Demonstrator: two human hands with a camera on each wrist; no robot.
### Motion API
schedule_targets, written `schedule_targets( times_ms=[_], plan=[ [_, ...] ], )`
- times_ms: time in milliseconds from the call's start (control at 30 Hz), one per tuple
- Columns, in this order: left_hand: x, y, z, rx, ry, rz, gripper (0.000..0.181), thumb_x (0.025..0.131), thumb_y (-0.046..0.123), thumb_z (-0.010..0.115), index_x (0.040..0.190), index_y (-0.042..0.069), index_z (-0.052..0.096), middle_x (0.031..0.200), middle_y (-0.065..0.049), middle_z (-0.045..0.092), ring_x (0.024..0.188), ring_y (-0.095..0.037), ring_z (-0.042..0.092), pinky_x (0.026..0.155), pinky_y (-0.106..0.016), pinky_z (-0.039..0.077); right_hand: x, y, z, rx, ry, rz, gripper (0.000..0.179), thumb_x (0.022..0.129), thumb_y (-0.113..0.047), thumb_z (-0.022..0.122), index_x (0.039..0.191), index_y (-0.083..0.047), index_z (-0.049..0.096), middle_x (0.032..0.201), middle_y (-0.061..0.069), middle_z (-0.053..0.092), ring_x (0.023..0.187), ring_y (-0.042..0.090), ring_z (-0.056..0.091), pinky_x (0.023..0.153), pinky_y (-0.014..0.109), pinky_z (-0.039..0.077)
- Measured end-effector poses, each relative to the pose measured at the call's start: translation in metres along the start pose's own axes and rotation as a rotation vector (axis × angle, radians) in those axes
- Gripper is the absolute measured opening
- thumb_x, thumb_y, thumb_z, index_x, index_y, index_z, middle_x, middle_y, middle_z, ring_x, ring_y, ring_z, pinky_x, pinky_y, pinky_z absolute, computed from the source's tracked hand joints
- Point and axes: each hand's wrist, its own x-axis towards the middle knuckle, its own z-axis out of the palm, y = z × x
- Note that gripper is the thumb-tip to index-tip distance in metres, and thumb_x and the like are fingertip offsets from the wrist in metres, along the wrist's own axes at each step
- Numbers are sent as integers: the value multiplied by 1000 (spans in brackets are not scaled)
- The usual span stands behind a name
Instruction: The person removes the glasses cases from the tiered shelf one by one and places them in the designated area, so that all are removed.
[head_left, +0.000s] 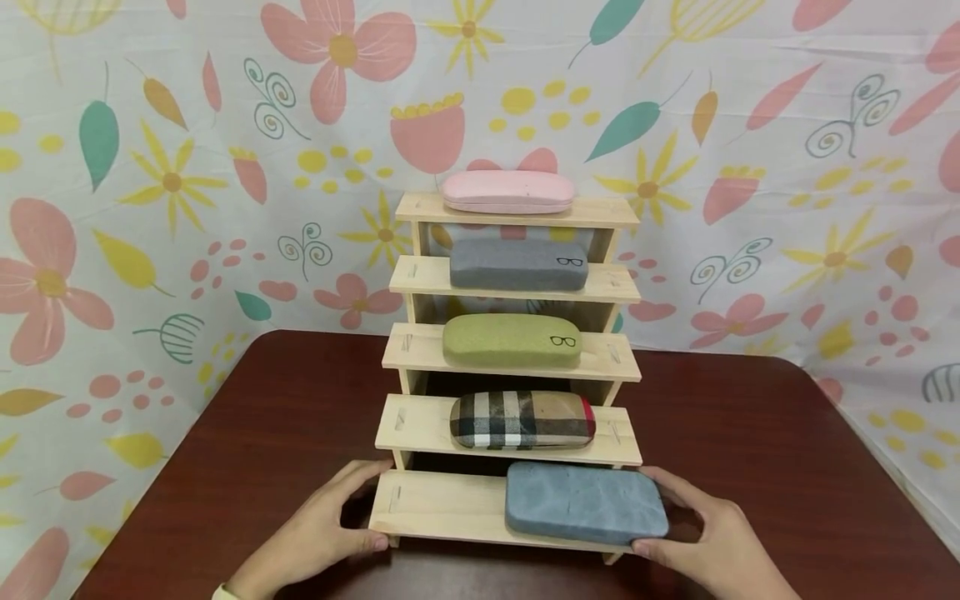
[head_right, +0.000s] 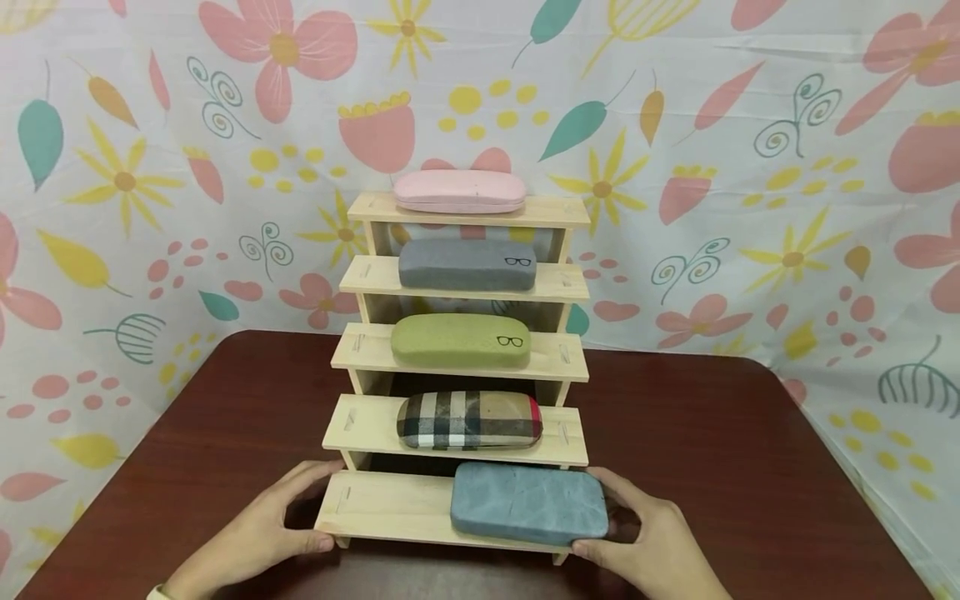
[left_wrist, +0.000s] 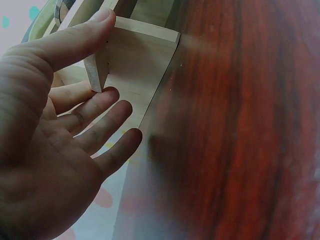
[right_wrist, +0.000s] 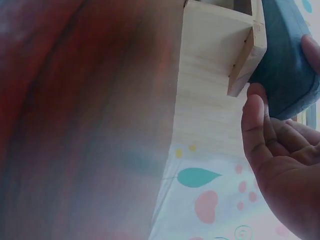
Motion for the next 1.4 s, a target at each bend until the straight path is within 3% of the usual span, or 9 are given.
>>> schedule_targets(
  times_ms=[200, 433, 833, 1067, 1167, 1333, 1400],
  plan=[
    [0, -2, 0, -23, -10, -6, 79, 78, 43, 85, 147, 35, 47, 137, 15, 50, 127, -22, 50, 98, -46, 44, -1, 2, 0, 129, 28, -34, 78, 78, -25, 89, 146, -14, 52, 113, 4, 66, 95, 8, 61, 73, 27, 52],
    [2, -1, -1, -34, -13, 1, 80, 79, 45, 84, 148, 32, 47, 138, 11, 51, 130, -26, 48, 98, -53, 43, -8, 9, -10, 241, 31, 53, 76, 83, -22, 85, 149, -13, 48, 118, 11, 63, 96, 12, 62, 74, 29, 55],
    [3, -1, -2, -6, 3, 3, 80, 77, 42, 86, 147, 34, 48, 137, 17, 51, 128, -19, 49, 99, -46, 43, -23, 32, -28, 215, 58, 152, 75, 88, -23, 81, 152, -11, 43, 122, 13, 63, 93, 10, 66, 69, 32, 57],
    [2, -2, -1, -13, 5, -4, 80, 77, 41, 86, 146, 36, 48, 137, 17, 51, 130, -19, 47, 100, -46, 42, -30, 47, -37, 182, 75, 167, 73, 92, -25, 77, 154, -12, 42, 118, -6, 65, 95, 7, 66, 70, 31, 56],
    [2, -2, -1, -5, 9, -1, 79, 77, 42, 86, 146, 36, 49, 137, 17, 51, 129, -19, 48, 100, -47, 43, -34, 53, -41, 171, 74, 203, 75, 93, -26, 76, 155, -10, 38, 123, 1, 64, 94, 5, 65, 70, 31, 56],
    [1, -2, 0, 8, 18, 18, 80, 76, 41, 87, 146, 34, 49, 136, 17, 51, 127, -18, 50, 100, -45, 43, -40, 65, -52, 187, 11, 356, 83, 95, -37, 72, 160, -11, 27, 138, 18, 54, 94, -7, 58, 73, 34, 56],
    [1, -2, 0, 9, 19, 19, 80, 76, 40, 87, 146, 33, 50, 136, 17, 51, 127, -17, 50, 100, -46, 43, -42, 76, -55, 169, -5, 371, 86, 95, -38, 72, 160, -12, 24, 141, 22, 50, 94, -10, 55, 73, 35, 55]
  ],
)
